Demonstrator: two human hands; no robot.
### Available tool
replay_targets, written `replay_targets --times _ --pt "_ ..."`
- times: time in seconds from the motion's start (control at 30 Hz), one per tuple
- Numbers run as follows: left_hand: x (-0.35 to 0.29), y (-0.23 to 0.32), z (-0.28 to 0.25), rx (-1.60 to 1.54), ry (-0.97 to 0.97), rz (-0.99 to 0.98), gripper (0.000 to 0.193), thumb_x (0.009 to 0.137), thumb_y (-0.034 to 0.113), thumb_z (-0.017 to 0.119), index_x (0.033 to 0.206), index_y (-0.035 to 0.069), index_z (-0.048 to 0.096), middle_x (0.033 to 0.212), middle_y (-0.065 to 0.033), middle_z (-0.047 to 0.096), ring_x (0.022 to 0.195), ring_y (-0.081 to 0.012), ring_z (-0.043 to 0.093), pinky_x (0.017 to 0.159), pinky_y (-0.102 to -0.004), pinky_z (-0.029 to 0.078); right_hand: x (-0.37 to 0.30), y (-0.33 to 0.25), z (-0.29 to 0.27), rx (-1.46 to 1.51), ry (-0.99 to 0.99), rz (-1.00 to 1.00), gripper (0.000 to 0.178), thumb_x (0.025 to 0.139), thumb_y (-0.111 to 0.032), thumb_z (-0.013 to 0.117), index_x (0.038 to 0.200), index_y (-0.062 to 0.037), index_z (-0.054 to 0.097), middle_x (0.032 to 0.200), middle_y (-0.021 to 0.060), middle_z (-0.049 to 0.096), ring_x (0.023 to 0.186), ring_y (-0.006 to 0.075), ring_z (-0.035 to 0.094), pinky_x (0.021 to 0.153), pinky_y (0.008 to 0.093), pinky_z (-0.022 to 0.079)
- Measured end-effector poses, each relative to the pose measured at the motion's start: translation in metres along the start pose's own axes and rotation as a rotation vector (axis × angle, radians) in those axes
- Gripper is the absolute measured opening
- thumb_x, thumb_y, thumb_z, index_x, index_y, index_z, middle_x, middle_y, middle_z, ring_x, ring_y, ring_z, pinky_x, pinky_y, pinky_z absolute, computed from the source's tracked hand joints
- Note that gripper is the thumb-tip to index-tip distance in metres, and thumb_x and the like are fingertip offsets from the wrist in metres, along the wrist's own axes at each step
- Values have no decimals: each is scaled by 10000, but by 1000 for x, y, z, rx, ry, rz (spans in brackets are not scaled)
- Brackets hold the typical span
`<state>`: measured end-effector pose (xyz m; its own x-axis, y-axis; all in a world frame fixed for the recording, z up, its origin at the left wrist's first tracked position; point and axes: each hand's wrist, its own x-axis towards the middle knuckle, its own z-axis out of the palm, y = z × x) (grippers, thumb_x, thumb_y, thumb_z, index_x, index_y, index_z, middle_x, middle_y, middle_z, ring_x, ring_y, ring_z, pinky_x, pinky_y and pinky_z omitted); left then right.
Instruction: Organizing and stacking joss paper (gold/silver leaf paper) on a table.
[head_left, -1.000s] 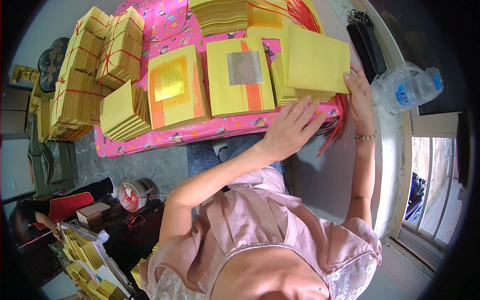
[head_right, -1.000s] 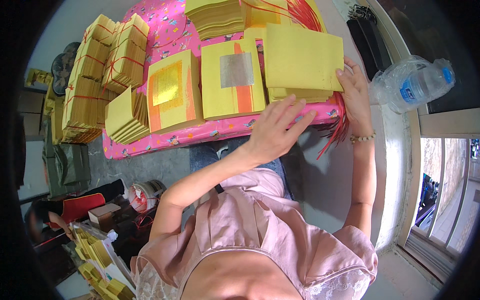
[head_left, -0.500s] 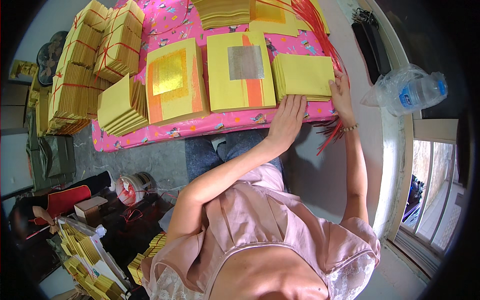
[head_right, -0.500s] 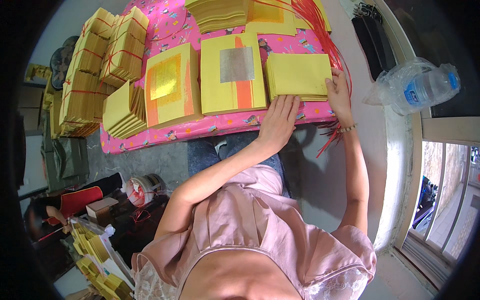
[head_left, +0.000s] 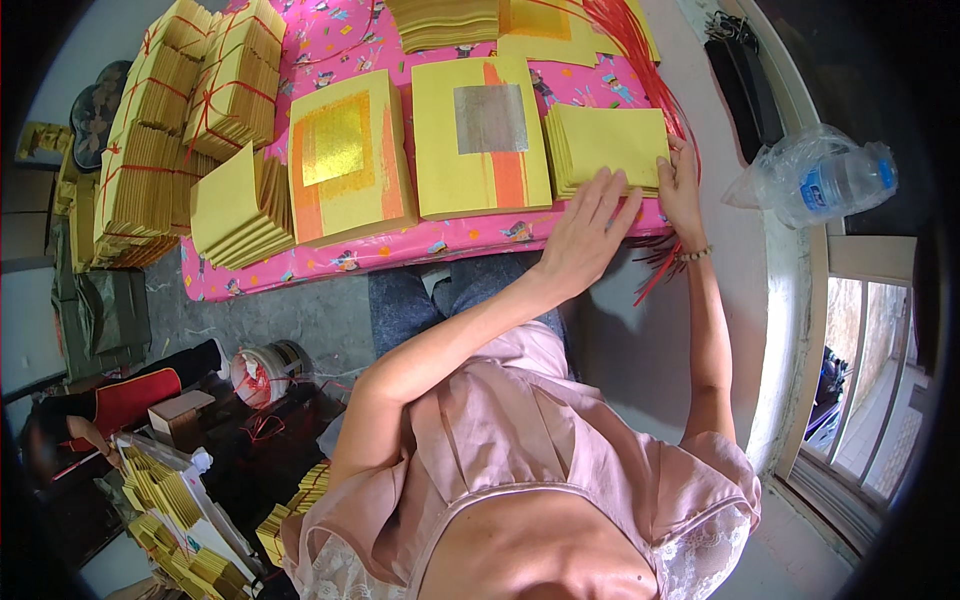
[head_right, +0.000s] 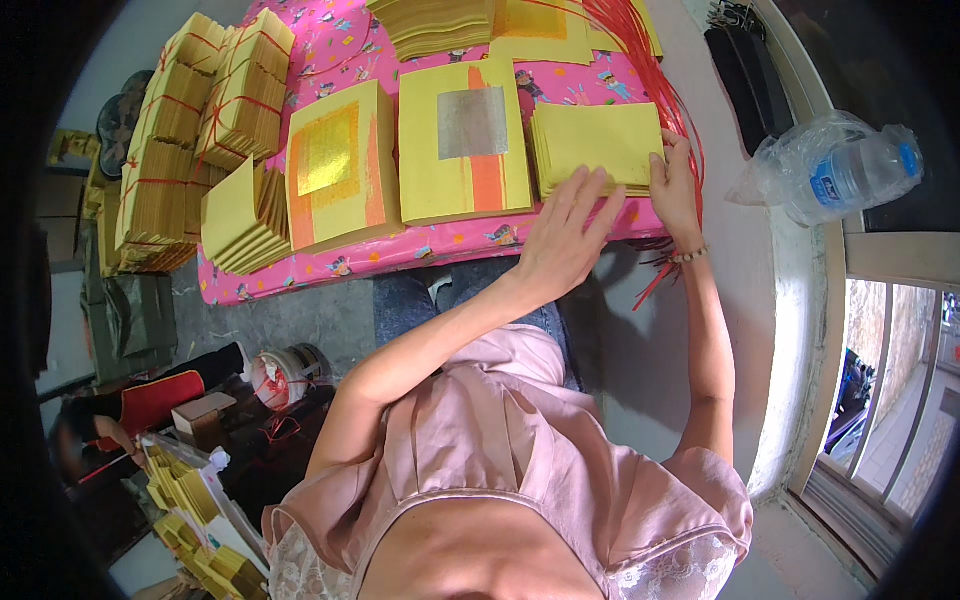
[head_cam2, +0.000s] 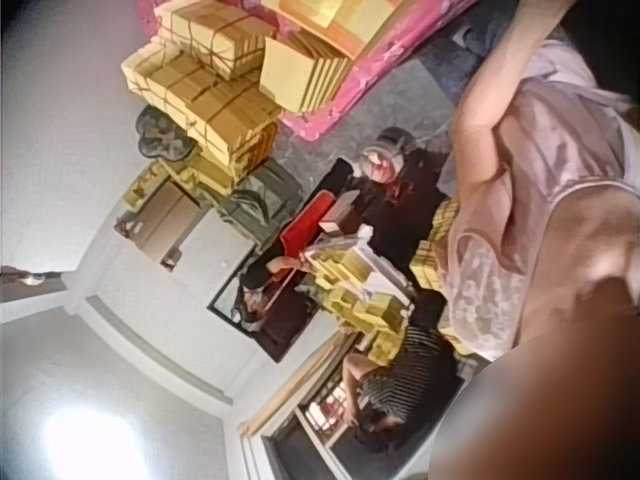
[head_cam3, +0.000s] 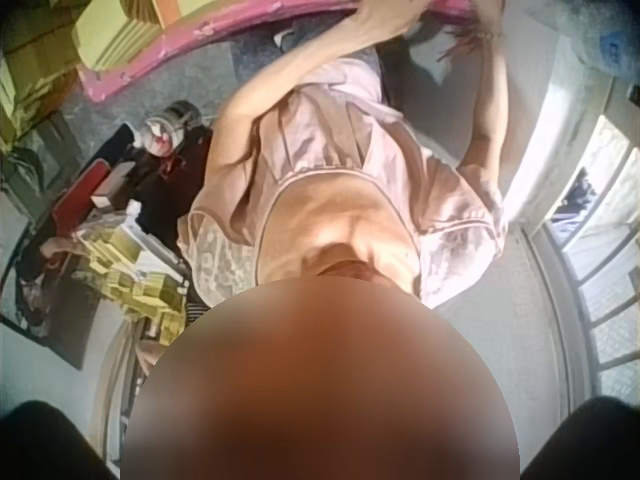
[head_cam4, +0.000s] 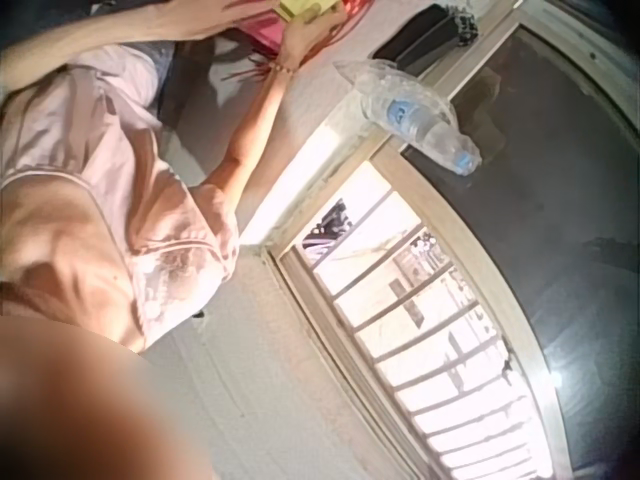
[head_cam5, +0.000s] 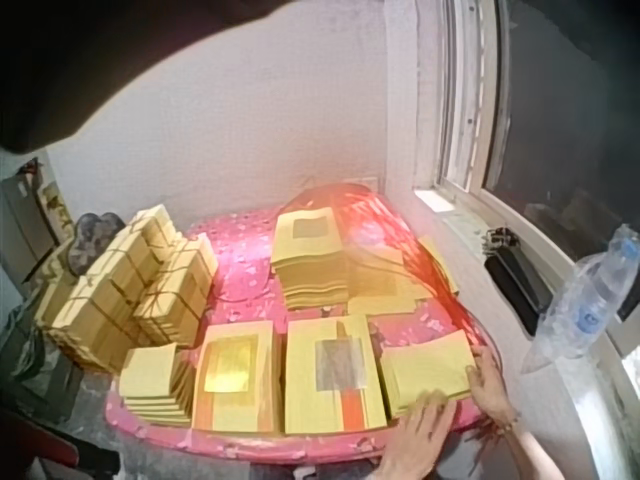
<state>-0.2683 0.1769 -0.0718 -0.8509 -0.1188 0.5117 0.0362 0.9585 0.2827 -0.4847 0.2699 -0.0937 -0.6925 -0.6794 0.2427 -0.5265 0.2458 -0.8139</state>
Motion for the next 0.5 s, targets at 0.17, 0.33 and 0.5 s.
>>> replay_targets --times 0.17,0.33,0.5 --pt "5 -3 14 167 -89 -166 834 800 267 744 1480 -8 348 1457 -255 387 1365 -436 359 1142 -498 308 -2 -6 0 -52 10 -6 352 984 -43 489 1321 18 406 1161 224 611 1037 306 655 881 388 510" --pt "4 -5 16 333 -181 -155 828 804 312 729 1471 -13 363 1450 -248 395 1359 -432 364 1142 -491 307 -3 -36 -3 -327 42 -137 410 987 -112 521 1363 19 424 1260 244 566 1165 359 577 983 435 447" --pt "5 -4 17 409 -197 -132 759 831 293 684 1462 -6 384 1433 -242 414 1347 -429 383 1134 -488 318 -5 -43 3 -580 39 -340 574 991 -278 569 1462 5 403 1471 236 442 1378 395 396 1131 462 317"
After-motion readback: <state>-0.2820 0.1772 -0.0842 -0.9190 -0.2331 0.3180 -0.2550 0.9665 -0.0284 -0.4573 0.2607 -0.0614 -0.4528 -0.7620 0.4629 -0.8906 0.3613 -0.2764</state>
